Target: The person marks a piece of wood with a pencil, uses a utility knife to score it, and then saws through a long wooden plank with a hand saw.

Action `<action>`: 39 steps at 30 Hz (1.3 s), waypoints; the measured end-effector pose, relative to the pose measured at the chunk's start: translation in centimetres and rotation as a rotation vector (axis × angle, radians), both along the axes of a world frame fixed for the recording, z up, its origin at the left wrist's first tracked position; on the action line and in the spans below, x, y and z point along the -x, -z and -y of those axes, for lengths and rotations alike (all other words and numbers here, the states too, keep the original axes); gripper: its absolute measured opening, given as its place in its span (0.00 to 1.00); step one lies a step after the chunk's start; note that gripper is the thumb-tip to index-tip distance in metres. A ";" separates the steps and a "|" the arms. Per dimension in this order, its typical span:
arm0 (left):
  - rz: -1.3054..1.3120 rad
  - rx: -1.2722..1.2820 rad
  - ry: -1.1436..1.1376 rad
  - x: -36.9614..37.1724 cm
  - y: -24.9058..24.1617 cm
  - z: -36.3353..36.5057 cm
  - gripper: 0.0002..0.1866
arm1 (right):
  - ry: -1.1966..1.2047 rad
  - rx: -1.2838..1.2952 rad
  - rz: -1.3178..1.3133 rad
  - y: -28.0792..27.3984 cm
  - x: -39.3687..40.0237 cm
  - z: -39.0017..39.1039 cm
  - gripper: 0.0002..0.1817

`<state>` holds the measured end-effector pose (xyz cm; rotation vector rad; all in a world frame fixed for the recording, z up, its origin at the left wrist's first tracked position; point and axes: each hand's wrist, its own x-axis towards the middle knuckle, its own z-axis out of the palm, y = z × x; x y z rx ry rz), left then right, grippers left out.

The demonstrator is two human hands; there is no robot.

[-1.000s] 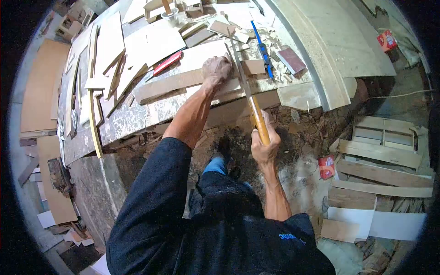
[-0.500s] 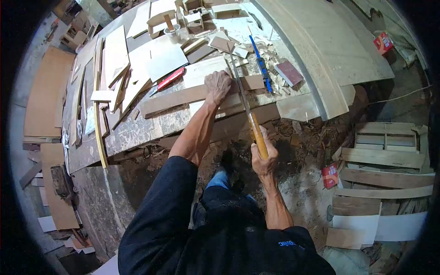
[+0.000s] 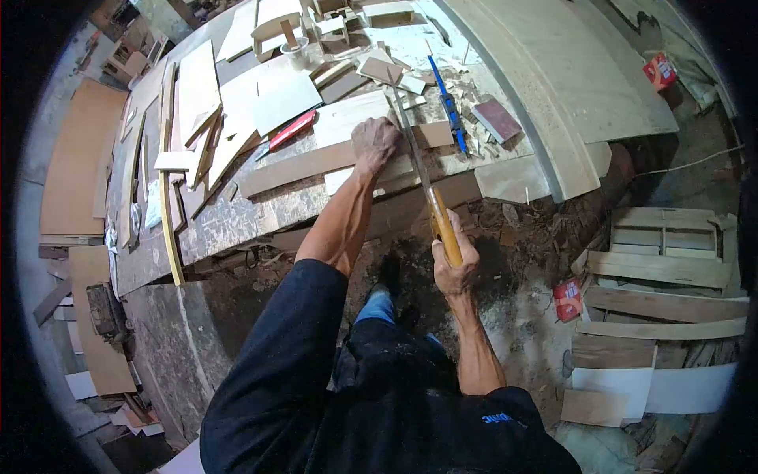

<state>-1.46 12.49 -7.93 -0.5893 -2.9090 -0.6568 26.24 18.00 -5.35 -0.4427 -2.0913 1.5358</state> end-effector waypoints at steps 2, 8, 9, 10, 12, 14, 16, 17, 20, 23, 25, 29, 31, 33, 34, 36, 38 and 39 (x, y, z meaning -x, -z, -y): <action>0.015 -0.008 -0.006 -0.2 -0.6 -0.1 0.33 | 0.000 -0.006 0.018 -0.4 -0.3 0.1 0.28; 0.016 0.033 -0.066 -0.4 -0.6 -0.5 0.31 | 0.054 -0.146 0.065 -1.8 -6.1 1.1 0.28; 0.004 0.028 -0.060 -0.5 -0.7 -0.4 0.31 | 0.055 -0.159 0.079 -2.1 -7.2 1.2 0.28; -0.011 0.021 -0.056 -0.5 -0.9 -0.4 0.31 | 0.053 -0.175 0.090 -2.6 -8.0 1.3 0.28; 0.062 0.055 -0.040 -0.1 -0.8 -0.5 0.31 | 0.060 -0.157 0.144 -3.9 -8.7 1.5 0.28; 0.088 0.062 -0.009 0.1 -0.6 -0.3 0.30 | 0.084 -0.183 0.090 -4.0 -8.2 1.7 0.28; 0.105 0.091 0.010 0.1 -0.8 -0.2 0.29 | 0.062 -0.161 0.080 -3.6 -5.9 1.5 0.28; 0.107 0.096 0.031 0.0 -1.0 -0.1 0.28 | 0.052 -0.151 0.077 -3.4 -4.2 1.2 0.28; 0.070 0.118 0.019 0.0 -0.6 -0.2 0.25 | 0.028 -0.102 0.224 -2.9 0.3 0.2 0.28; 0.049 0.147 0.010 -0.3 -0.3 -0.2 0.22 | 0.030 -0.108 0.093 -3.7 -1.4 0.4 0.28; 0.059 0.171 0.053 -0.4 -1.7 0.0 0.21 | 0.060 -0.144 0.037 -3.6 -5.1 0.7 0.28; 0.134 0.163 0.001 -0.2 -1.6 -0.5 0.19 | 0.057 -0.115 0.124 -4.5 -7.6 0.9 0.29; 0.145 0.166 0.031 -0.3 -1.8 -0.2 0.20 | 0.026 -0.117 0.167 -4.0 -3.3 0.1 0.29; 0.068 0.128 0.078 -0.5 -1.2 0.5 0.19 | 0.001 -0.121 0.153 -3.5 -0.8 -0.2 0.29; 0.022 0.106 0.105 0.0 -0.6 0.7 0.19 | -0.006 -0.130 0.119 -3.3 0.0 -0.3 0.29; 0.071 0.090 0.066 0.5 1.1 0.3 0.18 | 0.002 -0.125 0.122 -3.8 -0.9 -0.2 0.28; 0.171 0.136 -0.011 0.6 -0.6 -0.3 0.18 | 0.018 -0.095 0.153 -5.0 -4.2 0.6 0.28; 0.012 0.016 -0.023 0.2 0.3 -0.3 0.31 | 0.022 -0.135 0.125 -4.9 -5.9 1.0 0.28</action>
